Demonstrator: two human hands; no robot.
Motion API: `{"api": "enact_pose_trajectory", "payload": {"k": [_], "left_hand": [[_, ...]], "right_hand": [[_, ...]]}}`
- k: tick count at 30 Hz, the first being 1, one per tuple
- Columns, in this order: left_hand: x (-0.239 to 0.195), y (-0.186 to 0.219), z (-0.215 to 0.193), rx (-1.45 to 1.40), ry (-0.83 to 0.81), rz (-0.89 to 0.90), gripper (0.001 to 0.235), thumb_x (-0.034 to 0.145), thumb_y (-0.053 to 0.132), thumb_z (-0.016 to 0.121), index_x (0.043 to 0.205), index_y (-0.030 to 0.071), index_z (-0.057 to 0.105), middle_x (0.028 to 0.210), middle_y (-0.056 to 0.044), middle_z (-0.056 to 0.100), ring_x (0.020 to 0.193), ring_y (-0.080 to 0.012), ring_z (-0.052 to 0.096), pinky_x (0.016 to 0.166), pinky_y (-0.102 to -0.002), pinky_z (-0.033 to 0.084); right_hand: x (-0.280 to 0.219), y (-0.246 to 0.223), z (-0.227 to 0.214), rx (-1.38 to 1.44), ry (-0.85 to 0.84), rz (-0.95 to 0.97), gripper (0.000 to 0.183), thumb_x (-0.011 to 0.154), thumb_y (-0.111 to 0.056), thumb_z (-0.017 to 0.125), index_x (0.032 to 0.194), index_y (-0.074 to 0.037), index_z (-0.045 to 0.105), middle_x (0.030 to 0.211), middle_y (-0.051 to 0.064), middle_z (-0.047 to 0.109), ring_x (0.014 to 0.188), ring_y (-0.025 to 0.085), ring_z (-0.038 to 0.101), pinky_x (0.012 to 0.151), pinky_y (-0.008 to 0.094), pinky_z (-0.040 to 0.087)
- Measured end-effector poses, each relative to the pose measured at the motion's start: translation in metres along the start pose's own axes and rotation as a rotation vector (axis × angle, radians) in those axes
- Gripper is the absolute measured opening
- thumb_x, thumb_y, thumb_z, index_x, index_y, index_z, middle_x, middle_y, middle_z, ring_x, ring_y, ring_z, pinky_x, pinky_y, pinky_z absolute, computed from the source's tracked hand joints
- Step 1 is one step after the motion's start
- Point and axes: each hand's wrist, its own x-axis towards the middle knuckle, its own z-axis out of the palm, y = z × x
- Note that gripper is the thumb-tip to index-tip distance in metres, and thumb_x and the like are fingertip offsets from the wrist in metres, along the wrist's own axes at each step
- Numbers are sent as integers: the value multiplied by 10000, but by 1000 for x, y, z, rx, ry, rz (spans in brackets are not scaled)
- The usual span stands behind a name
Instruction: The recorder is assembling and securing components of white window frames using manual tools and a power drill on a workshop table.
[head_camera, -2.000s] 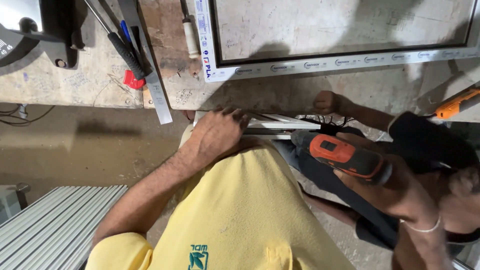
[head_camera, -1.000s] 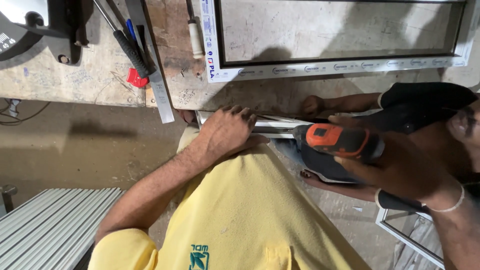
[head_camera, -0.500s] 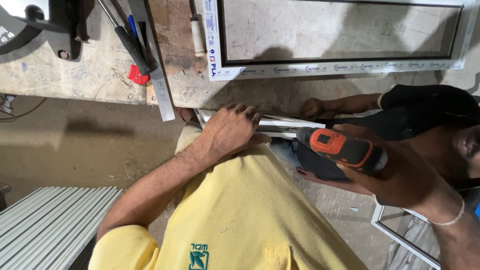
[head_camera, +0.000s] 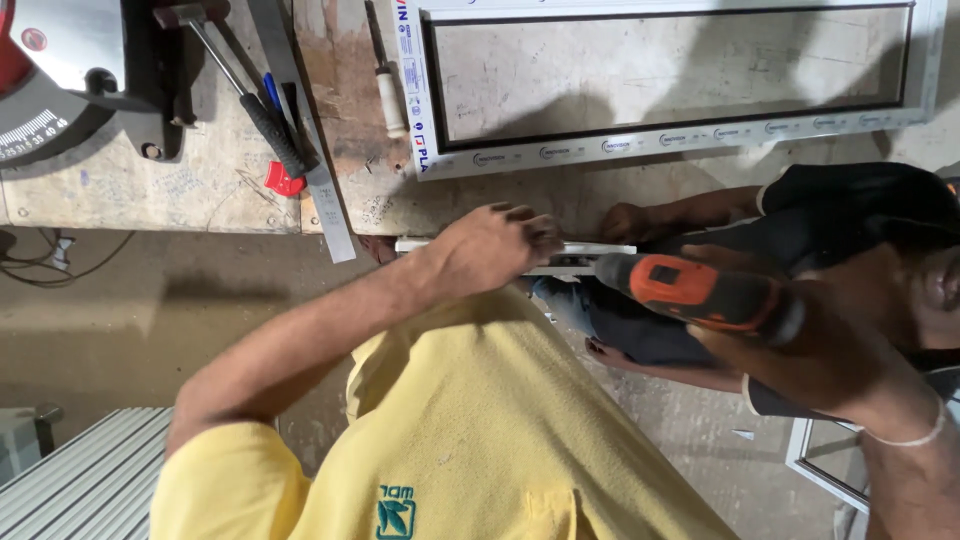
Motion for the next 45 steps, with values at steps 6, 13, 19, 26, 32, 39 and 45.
{"api": "enact_pose_trajectory", "payload": {"k": [6, 13, 19, 26, 32, 39, 45], "left_hand": [[58, -14, 52, 449, 267, 217, 316, 1164, 268, 417, 1327, 63, 595, 1232, -134, 661, 762, -93, 614, 664, -262, 594], [70, 19, -21, 547, -383, 223, 394, 1018, 335, 513, 1329, 92, 524, 1462, -156, 523, 983, -166, 669, 900, -347, 578], [79, 2, 3, 113, -453, 82, 620, 1023, 421, 451, 1593, 240, 285, 1329, -170, 615, 1078, -290, 673, 1096, -483, 497], [81, 1, 38, 196, -357, 147, 506, 1027, 324, 521, 1518, 248, 425, 1370, -148, 638, 1116, -247, 678, 1061, -432, 541], [86, 9, 34, 496, -257, 281, 260, 1064, 119, 589, 1290, 125, 718, 1429, -143, 662, 1112, -148, 704, 962, -307, 632], [52, 32, -53, 643, -367, 302, 204, 1016, 220, 557, 1093, 136, 726, 1536, -139, 491, 1282, -202, 549, 995, -337, 506], [67, 6, -8, 402, -237, 358, 338, 990, -31, 538, 1284, 127, 592, 1644, -51, 378, 1096, -135, 664, 687, -226, 620]], "right_hand": [[-38, 47, 1, -274, 341, -670, 482, 853, -194, 727, 1287, -81, 551, 1182, 153, 705, 935, 163, 710, 786, 243, 574], [-69, 110, 32, -127, 463, -518, 391, 873, -173, 700, 1234, -81, 579, 1109, 173, 695, 935, 196, 716, 803, 329, 592], [-56, 200, 95, 314, 481, -294, 374, 909, -143, 667, 1262, -35, 606, 1066, 224, 698, 907, 256, 726, 785, 403, 602], [-47, 191, 104, 988, 349, 32, 394, 941, -165, 648, 1299, 0, 620, 1117, 246, 741, 848, 306, 748, 739, 415, 617], [-54, 145, 96, 665, 461, -224, 354, 899, -18, 675, 1251, 0, 651, 1172, 192, 738, 795, 214, 694, 645, 329, 581], [-50, 110, 86, 527, 480, -438, 306, 914, -36, 671, 1216, -23, 632, 1153, 151, 719, 846, 151, 717, 696, 265, 604], [-46, 141, 101, 607, 436, -95, 305, 927, 3, 686, 1229, 8, 729, 865, 210, 710, 520, 217, 589, 458, 325, 465]]}}
